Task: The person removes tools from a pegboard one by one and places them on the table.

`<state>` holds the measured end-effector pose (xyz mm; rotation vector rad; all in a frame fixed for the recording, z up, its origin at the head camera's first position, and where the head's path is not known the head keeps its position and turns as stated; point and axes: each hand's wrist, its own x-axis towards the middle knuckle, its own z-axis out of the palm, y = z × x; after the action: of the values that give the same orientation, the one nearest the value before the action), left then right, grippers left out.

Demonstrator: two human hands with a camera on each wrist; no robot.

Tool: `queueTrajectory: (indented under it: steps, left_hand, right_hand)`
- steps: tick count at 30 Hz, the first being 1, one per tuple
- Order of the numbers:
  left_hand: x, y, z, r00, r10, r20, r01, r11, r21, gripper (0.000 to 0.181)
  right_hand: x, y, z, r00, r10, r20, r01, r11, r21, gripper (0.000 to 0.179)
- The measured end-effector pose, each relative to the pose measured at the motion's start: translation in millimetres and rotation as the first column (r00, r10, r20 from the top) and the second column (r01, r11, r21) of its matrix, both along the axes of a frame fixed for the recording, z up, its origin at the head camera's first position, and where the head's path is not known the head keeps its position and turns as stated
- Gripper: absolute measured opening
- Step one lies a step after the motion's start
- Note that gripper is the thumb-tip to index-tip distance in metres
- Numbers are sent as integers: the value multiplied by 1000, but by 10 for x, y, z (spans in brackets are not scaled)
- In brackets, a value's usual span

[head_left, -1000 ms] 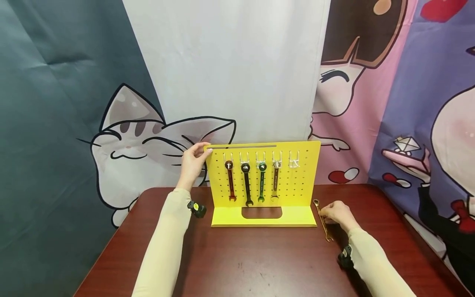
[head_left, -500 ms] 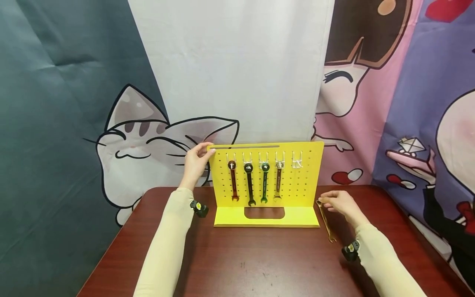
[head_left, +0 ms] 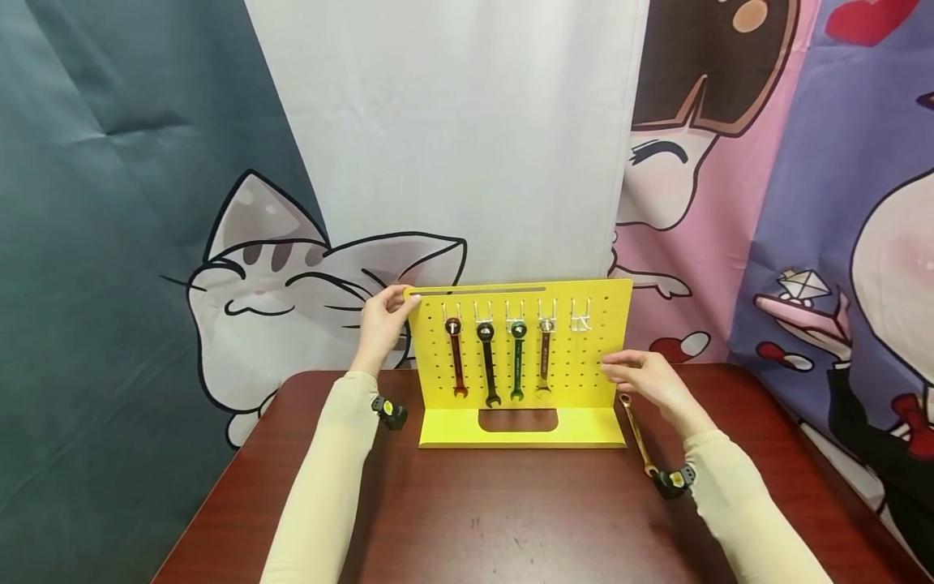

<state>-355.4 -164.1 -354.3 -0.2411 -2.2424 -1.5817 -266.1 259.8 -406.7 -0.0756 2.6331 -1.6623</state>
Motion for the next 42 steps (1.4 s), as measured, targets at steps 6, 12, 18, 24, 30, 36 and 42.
queueTrajectory:
  steps: [6,12,18,24,30,36,42]
  left_hand:
    - [-9,2,4,1000,-2,-9,2,1000,-1,36]
    - [-6,-9,-9,1000,-1,4,1,1000,-2,40]
    - [18,-19,-4,1000,-7,5,7,1000,-5,38]
    - [21,-5,7,1000,-5,-1,5,1000,-2,33]
    - [3,-20,9,1000,-7,-1,7,1000,-7,35]
    - [-18,-60,13,1000,9,-10,-9,1000,-21,36]
    - [2,-33,-3,1000,-14,0,14,1000,-11,35]
  right_hand:
    - [-39,-174,47,999,36,-29,-37,998,-41,48]
    - [-129,-339,-4,993,94,-73,-102,989,-105,48]
    - [-228,-514,-76,988,120,-94,-131,984,-119,46]
    - [-312,-615,-131,990,73,-117,-85,991,-101,42]
    - [-353,-725,-170,988,55,-143,-72,991,-114,44]
    - [-398,-812,-240,987,38,-155,-64,983,-170,44]
    - [-398,-817,-274,987,18,-159,-49,979,-196,41]
